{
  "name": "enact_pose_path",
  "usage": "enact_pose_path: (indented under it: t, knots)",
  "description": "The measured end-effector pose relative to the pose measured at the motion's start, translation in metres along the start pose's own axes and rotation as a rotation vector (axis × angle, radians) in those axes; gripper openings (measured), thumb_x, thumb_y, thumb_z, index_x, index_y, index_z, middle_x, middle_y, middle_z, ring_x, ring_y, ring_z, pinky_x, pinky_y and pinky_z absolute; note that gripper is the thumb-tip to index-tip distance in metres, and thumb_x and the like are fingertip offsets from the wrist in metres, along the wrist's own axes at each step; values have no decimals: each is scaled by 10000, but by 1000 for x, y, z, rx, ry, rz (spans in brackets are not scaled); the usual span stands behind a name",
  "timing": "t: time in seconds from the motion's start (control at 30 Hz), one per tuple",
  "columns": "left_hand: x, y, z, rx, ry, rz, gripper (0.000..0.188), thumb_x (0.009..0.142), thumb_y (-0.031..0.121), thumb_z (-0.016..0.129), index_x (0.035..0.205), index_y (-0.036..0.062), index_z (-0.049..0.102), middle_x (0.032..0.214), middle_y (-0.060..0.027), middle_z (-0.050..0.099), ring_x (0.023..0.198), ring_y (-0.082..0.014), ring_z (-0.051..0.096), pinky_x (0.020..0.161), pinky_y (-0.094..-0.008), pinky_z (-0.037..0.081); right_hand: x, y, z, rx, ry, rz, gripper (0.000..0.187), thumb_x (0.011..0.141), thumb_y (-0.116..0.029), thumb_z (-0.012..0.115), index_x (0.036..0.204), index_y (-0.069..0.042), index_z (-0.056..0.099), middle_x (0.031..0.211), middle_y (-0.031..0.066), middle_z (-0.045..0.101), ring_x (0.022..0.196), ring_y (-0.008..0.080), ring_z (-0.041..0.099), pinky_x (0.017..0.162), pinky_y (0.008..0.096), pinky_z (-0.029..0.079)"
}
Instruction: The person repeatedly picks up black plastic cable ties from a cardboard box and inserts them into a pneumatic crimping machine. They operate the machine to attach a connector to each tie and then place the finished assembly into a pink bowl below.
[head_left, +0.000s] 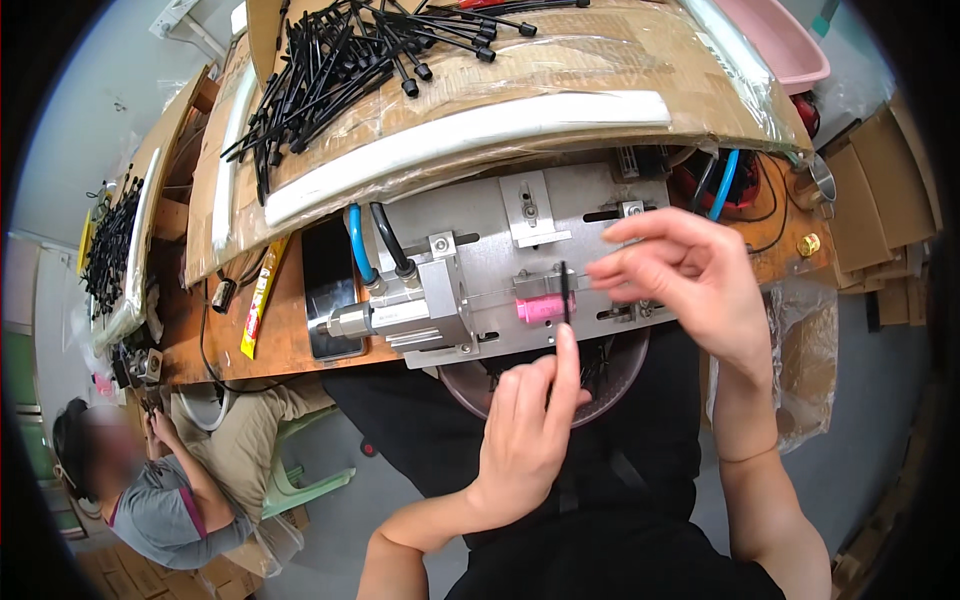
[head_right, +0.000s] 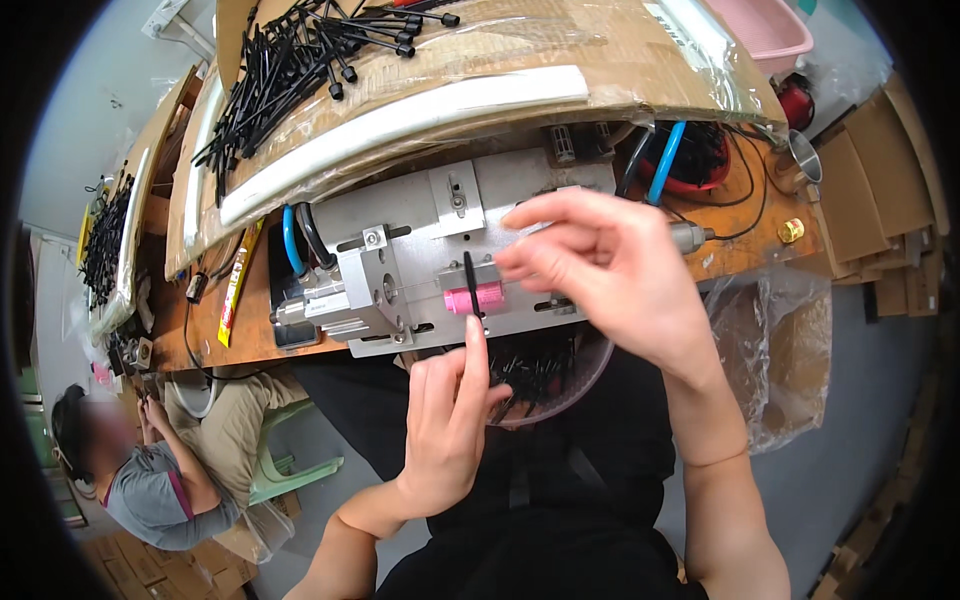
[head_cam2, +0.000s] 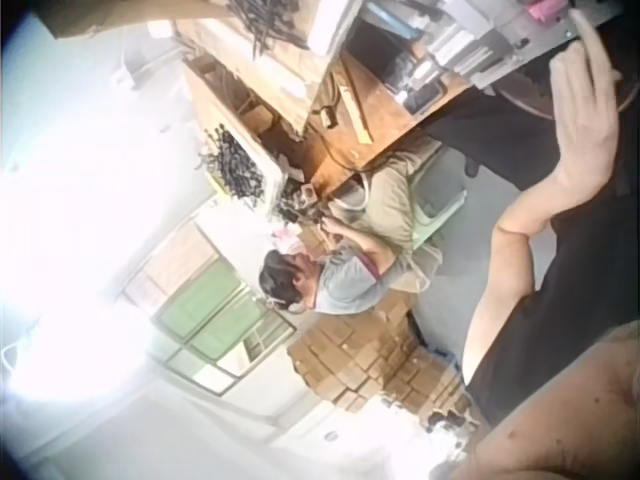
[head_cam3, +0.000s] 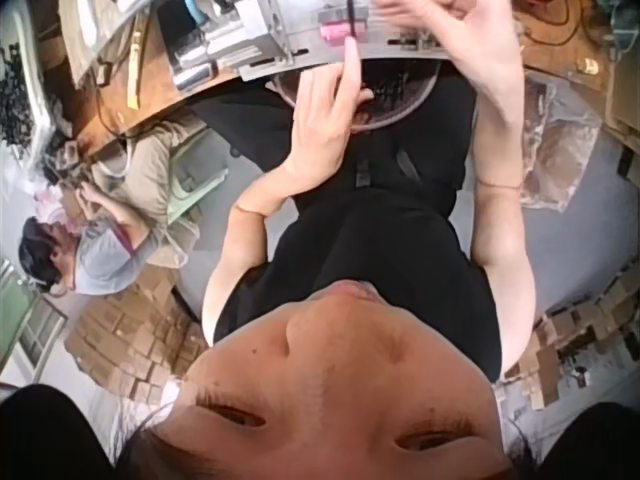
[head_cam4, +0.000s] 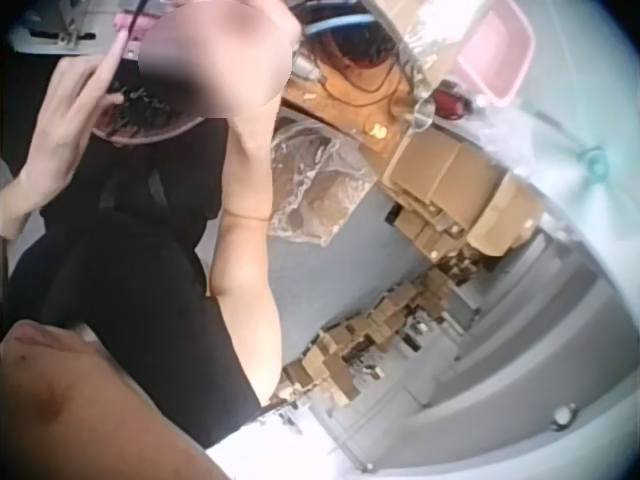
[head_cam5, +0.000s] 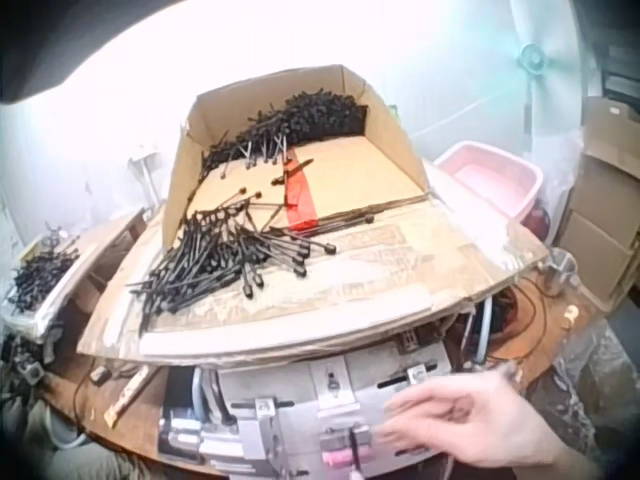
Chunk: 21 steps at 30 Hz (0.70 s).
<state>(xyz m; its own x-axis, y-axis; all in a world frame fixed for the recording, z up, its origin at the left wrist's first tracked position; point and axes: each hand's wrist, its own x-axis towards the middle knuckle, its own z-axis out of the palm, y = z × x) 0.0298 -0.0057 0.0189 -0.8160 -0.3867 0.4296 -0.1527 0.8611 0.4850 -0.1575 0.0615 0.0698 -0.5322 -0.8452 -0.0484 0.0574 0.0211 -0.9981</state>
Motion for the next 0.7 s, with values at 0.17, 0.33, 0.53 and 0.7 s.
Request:
enact_pose_path:
  t: [0.17, 0.33, 0.53, 0.7]
  knots:
    - [4, -10, 21, 228, -77, -87, 698, 763, 40, 720, 1392, -59, 435, 984, -108, 529, 869, -262, 528, 770, -371, 450, -14, 7, -1, -43, 147, -99, 167, 958, -70, 597, 1027, 73, 650, 892, 159, 714, 843, 193, 710, 747, 284, 586]
    - [8, -12, 25, 405, -59, -11, 577, 840, 82, 636, 1363, -79, 454, 933, -73, 529, 796, -185, 516, 699, -282, 458, -25, 5, -2, -43, 213, -109, 151, 955, -47, 593, 1005, 83, 650, 886, 165, 712, 829, 205, 713, 747, 290, 590]
    - [7, -12, 20, 375, -108, -32, 608, 826, 96, 663, 1373, -66, 451, 936, -77, 525, 809, -192, 520, 724, -297, 464, -27, 6, -2, -83, 245, -154, 140, 951, -32, 592, 995, 86, 652, 879, 161, 710, 836, 207, 711, 751, 292, 590]
    - [33, -18, -21, 166, -88, -31, 615, 799, 72, 700, 1371, -10, 489, 920, -97, 535, 866, -240, 520, 782, -350, 461, 13, -26, 6, -442, 267, -426, 88, 903, -9, 635, 959, 37, 684, 848, 86, 711, 753, 122, 667, 660, 249, 527]
